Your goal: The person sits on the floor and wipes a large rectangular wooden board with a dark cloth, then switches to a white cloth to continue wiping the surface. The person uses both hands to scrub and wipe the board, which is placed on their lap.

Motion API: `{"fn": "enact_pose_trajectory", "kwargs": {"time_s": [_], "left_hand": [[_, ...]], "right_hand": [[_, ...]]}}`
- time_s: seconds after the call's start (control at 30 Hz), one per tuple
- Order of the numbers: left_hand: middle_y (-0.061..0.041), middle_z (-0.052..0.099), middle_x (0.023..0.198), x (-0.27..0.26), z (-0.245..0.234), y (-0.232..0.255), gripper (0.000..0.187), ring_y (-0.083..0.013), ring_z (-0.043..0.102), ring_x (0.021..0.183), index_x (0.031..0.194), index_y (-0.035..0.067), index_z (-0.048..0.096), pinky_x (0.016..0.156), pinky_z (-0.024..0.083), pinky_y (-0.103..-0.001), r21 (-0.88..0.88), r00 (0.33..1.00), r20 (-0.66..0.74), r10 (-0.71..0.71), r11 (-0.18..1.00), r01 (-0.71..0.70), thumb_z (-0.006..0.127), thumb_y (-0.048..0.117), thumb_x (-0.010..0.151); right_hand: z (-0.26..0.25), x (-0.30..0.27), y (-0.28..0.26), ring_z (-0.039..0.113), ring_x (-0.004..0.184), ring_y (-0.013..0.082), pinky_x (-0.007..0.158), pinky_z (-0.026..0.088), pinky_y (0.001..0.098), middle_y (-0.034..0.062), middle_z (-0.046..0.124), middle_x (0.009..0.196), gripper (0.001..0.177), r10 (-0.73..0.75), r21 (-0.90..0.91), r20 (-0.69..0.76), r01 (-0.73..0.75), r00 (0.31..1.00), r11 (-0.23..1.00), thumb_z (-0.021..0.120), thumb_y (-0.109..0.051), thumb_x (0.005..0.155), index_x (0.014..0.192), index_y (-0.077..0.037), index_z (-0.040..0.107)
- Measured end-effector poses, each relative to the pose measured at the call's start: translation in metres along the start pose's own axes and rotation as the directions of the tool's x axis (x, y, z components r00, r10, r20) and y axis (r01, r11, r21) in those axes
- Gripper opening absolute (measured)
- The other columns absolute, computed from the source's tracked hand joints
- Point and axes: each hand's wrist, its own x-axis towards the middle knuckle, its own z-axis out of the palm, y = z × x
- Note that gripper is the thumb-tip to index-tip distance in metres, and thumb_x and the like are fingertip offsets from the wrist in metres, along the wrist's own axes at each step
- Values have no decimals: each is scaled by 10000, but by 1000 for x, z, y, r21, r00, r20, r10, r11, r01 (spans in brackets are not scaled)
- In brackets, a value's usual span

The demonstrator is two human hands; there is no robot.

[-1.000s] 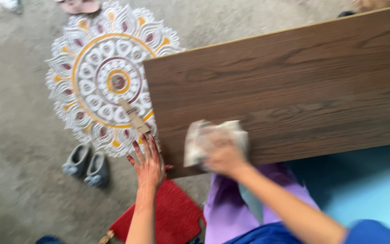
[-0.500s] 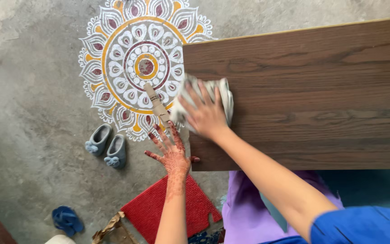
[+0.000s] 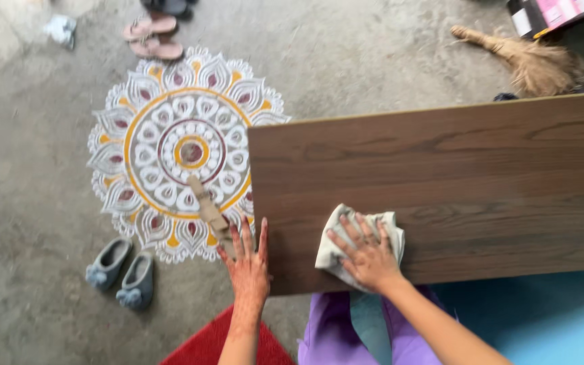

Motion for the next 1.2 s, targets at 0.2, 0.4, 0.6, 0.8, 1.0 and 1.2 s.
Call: {"fn": "enact_pose_trajectory", "kwargs": {"time_s": [0.2, 0.4, 0.6, 0.8, 1.0, 1.2], "left_hand": [[-124, -42, 1703, 8, 2, 3, 1383, -369, -14, 1577, 1606, 272, 0, 1200, 140, -707, -26, 995, 93, -32, 999, 34, 951, 290, 601], [-80, 189, 1691, 7, 19, 4, 943, -352, 203, 1540, 1642, 251, 143, 1158, 227, -679, 27, 982, -186, 21, 1000, -16, 689, 141, 882], [-48, 176, 1726, 9, 17, 3, 1038, -332, 269, 1535, 1652, 158, 184, 1178, 237, -635, 214, 994, -109, 15, 977, 9, 757, 140, 787], [-64, 90, 1718, 18, 15, -7, 1539, -377, 158, 1560, 1642, 150, 105, 1177, 178, -696, 39, 998, -56, 7, 999, -5, 991, 363, 403], [-101, 42, 1722, 15, 41, -31, 1623, -413, 84, 1576, 1616, 175, 39, 1200, 115, -729, -269, 991, -123, -56, 963, 21, 985, 497, 337], [-169, 181, 1675, 8, 104, -70, 1341, -428, 244, 1528, 1614, 129, 157, 1121, 307, -684, -549, 946, -306, -109, 832, -82, 894, 582, 590]], "right_hand": [[-2, -2, 0, 153, 1524, 278, 1167, 129, 648, -7, 188, 1669, 744, -4, 12, -53, 5, 999, 1000, 631, -462, 866, 1543, -420, 323], [6, -4, -1, 165, 1516, 325, 1162, 111, 677, 12, 186, 1663, 795, 20, -10, 21, -20, 1000, 1000, 656, -480, 803, 1532, -422, 344], [12, -4, 3, 185, 1559, 324, 1212, 133, 657, 25, 200, 1713, 700, -21, 7, -75, 22, 997, 1000, 602, -477, 905, 1567, -401, 389], [14, -7, 5, 164, 1586, 333, 1217, 105, 674, 39, 188, 1736, 716, -20, -25, -37, 19, 999, 999, 586, -462, 920, 1601, -385, 380], [28, -12, 19, 129, 1622, 378, 1231, 75, 720, 74, 143, 1780, 826, -53, -96, 15, 54, 998, 994, 584, -443, 903, 1674, -346, 302], [28, -13, 22, 165, 1626, 425, 1225, 82, 763, 121, 186, 1797, 776, -63, -52, -3, 63, 998, 997, 501, -435, 947, 1692, -299, 332]]}}
